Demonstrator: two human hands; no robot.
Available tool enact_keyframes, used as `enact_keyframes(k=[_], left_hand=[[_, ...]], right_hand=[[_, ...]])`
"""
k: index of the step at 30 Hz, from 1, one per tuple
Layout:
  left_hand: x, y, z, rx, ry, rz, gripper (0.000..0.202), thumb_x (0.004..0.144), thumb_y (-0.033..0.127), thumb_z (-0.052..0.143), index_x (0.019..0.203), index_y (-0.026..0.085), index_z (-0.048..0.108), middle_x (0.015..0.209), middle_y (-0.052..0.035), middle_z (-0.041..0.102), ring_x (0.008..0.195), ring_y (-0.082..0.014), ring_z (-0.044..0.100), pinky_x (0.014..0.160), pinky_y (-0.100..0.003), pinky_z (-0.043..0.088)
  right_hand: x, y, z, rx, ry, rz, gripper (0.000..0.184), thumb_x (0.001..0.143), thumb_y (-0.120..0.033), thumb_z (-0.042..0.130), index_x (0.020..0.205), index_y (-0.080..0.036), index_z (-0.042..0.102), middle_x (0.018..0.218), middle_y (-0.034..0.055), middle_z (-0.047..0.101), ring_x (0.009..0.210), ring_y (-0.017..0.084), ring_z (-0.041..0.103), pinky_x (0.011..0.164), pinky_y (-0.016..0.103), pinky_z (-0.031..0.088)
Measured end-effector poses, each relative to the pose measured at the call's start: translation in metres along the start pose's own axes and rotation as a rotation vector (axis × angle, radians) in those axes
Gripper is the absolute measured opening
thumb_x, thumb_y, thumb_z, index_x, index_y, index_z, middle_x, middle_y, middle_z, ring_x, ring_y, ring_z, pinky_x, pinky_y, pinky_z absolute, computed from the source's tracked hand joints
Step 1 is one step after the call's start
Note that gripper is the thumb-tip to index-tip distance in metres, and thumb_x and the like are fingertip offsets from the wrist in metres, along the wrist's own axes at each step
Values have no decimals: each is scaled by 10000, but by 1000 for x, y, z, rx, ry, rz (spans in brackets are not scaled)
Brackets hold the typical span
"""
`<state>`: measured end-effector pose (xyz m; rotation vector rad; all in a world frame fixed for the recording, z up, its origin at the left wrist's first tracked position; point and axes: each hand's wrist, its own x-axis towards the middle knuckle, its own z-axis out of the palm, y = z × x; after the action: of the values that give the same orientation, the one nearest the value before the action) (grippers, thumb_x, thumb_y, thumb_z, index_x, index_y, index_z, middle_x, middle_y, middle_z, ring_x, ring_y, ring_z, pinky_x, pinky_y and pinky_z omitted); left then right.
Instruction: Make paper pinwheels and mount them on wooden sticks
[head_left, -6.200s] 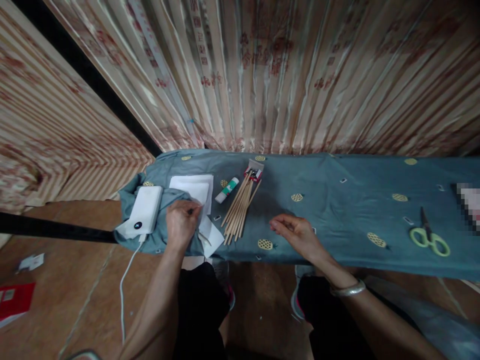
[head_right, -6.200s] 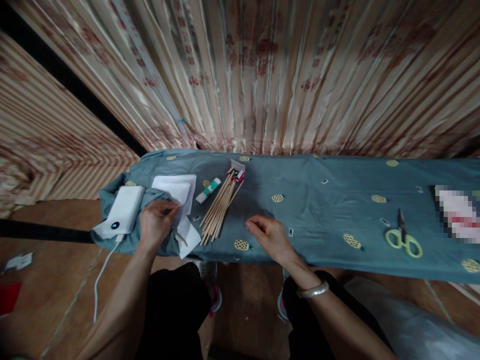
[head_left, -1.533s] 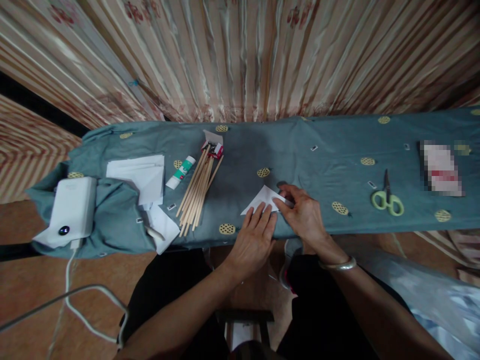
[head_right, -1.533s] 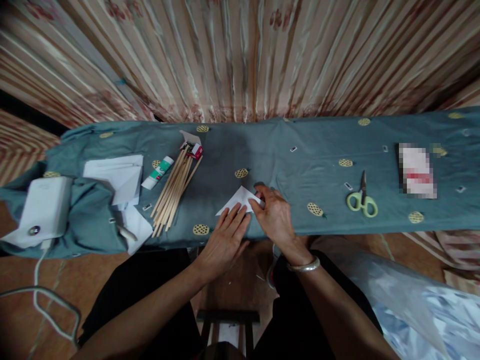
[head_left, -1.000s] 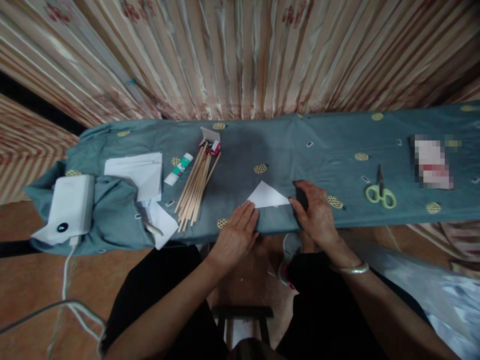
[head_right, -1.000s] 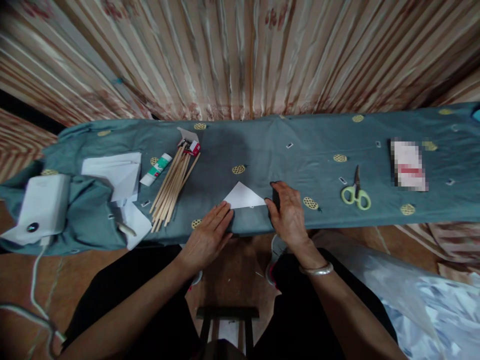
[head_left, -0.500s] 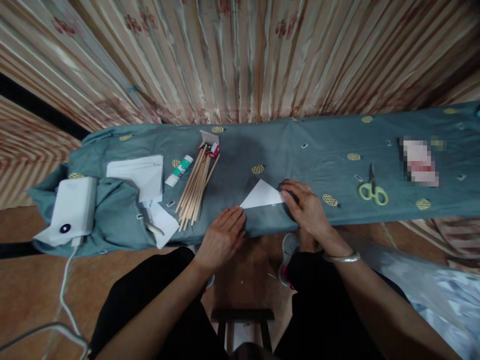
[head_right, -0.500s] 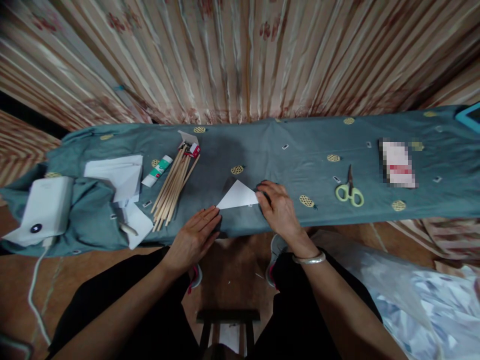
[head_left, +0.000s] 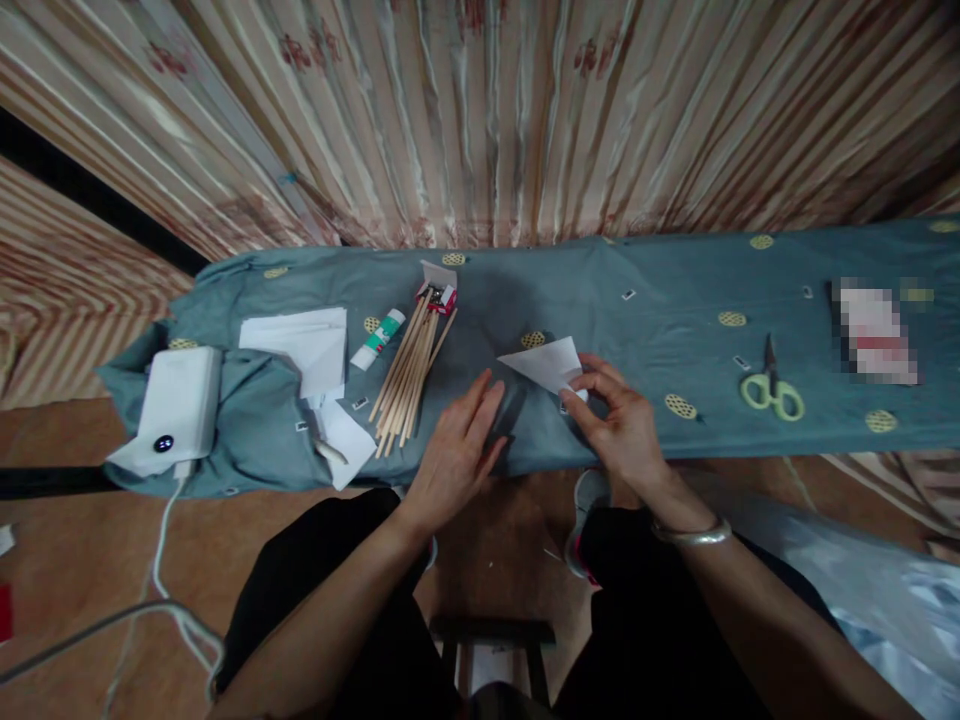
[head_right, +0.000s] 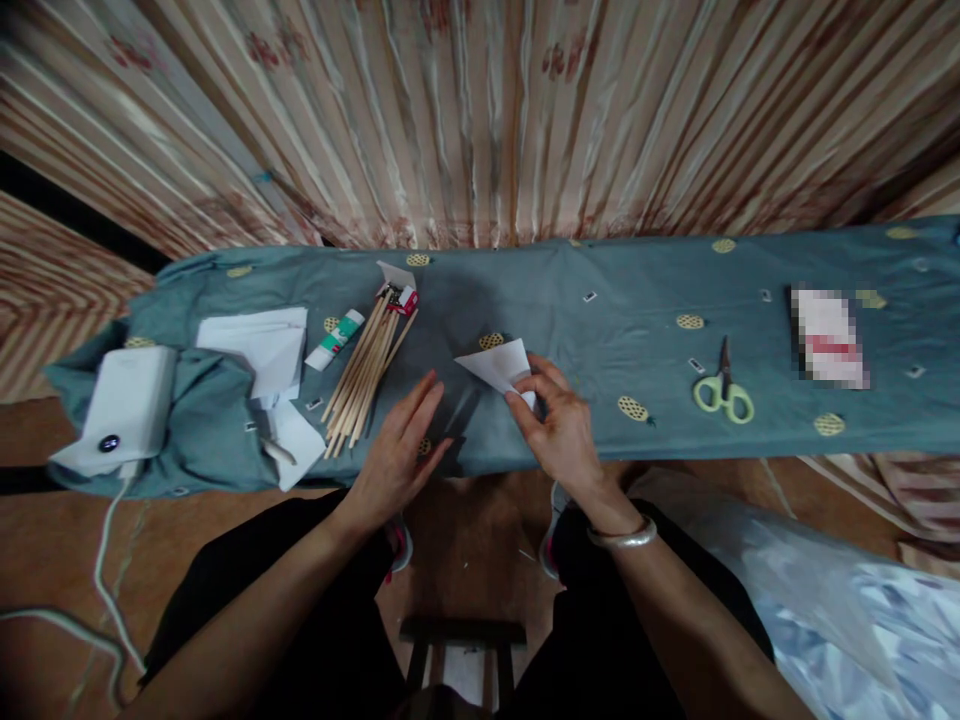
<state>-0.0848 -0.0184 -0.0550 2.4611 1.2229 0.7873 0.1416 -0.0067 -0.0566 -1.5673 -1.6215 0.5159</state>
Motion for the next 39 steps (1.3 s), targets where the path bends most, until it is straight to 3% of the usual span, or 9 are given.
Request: enact_keyframes(k=[3, 8, 12, 17, 23, 29, 33, 36, 39], left_hand=[[4, 4, 4, -33, -34, 5, 641, 962, 173, 422, 1526, 231, 122, 1584, -180, 236, 1430, -258, 345, 1106, -443, 422], [4, 4, 12, -47, -75, 53, 570, 967, 127, 369, 1502, 254, 220, 1602, -150, 211, 1385, -248, 421, 1005, -389, 522], [4, -1, 16, 9, -39, 90, 465, 949, 99, 394, 1404, 195, 403, 1504, -156, 410, 1318, -254, 498, 1000, -419, 525], [7, -9, 16, -52, -6, 45, 248, 950, 179, 479, 1147, 156, 628, 1159, -119, 679, 1061, -209, 657, 913, -385, 570], [7, -10, 18, -337, 56, -86, 208, 941, 242, 532, 1013, 155, 706, 1070, -91, 730, 1010, -171, 690, 918, -336, 568], [3, -4, 14, -383, -11, -151, 225, 945, 265, 525, 968, 190, 736, 1078, -72, 732, 1016, -180, 659, 926, -376, 546], [2, -1, 9, -222, 7, -182, 181, 916, 279, 579, 906, 232, 753, 1115, -56, 717, 1088, -228, 559, 958, -466, 461], [1, -1, 9, -210, 1, -223, 189, 922, 305, 576, 911, 233, 751, 1003, -45, 735, 1029, -220, 568, 932, -454, 419], [1, -3, 9, -231, -19, -248, 204, 930, 325, 566, 930, 229, 746, 905, -31, 743, 959, -209, 580, 891, -429, 388]], right_hand=[[-9, -8, 6, -70, -91, -80, 159, 879, -355, 594, 923, -220, 665, 1255, 116, 647, 1124, 257, 643, 942, 399, 508], [-16, -17, 9, -16, -247, -159, 234, 944, -340, 491, 1053, -208, 652, 1067, 94, 712, 998, 227, 681, 894, 380, 537], [-17, -17, 6, -10, -276, -194, 331, 935, -199, 392, 1126, -207, 662, 1105, 90, 714, 1036, 218, 677, 915, 392, 537], [-17, -8, 3, -28, -259, -142, 393, 886, -140, 415, 1140, -258, 690, 1109, 40, 730, 1012, 206, 695, 888, 379, 565], [-19, 4, -4, -116, -212, -212, 314, 921, -220, 478, 1163, -227, 679, 1275, 95, 654, 1172, 250, 622, 1003, 460, 511], [-10, 8, -17, -111, -167, -288, 201, 913, -331, 556, 931, -240, 734, 1475, 67, 486, 1380, 295, 414, 1113, 557, 366], [-7, 11, -19, 12, -242, -195, 184, 900, -365, 581, 877, -248, 722, 1281, 72, 649, 1255, 273, 546, 1065, 526, 422], [-7, 14, -16, 104, -258, -66, 203, 879, -405, 604, 907, -242, 722, 1019, 59, 737, 986, 240, 680, 909, 441, 532], [-6, 14, -13, 97, -260, 33, 237, 848, -432, 632, 894, -224, 735, 851, 35, 739, 788, 215, 691, 747, 364, 551]])
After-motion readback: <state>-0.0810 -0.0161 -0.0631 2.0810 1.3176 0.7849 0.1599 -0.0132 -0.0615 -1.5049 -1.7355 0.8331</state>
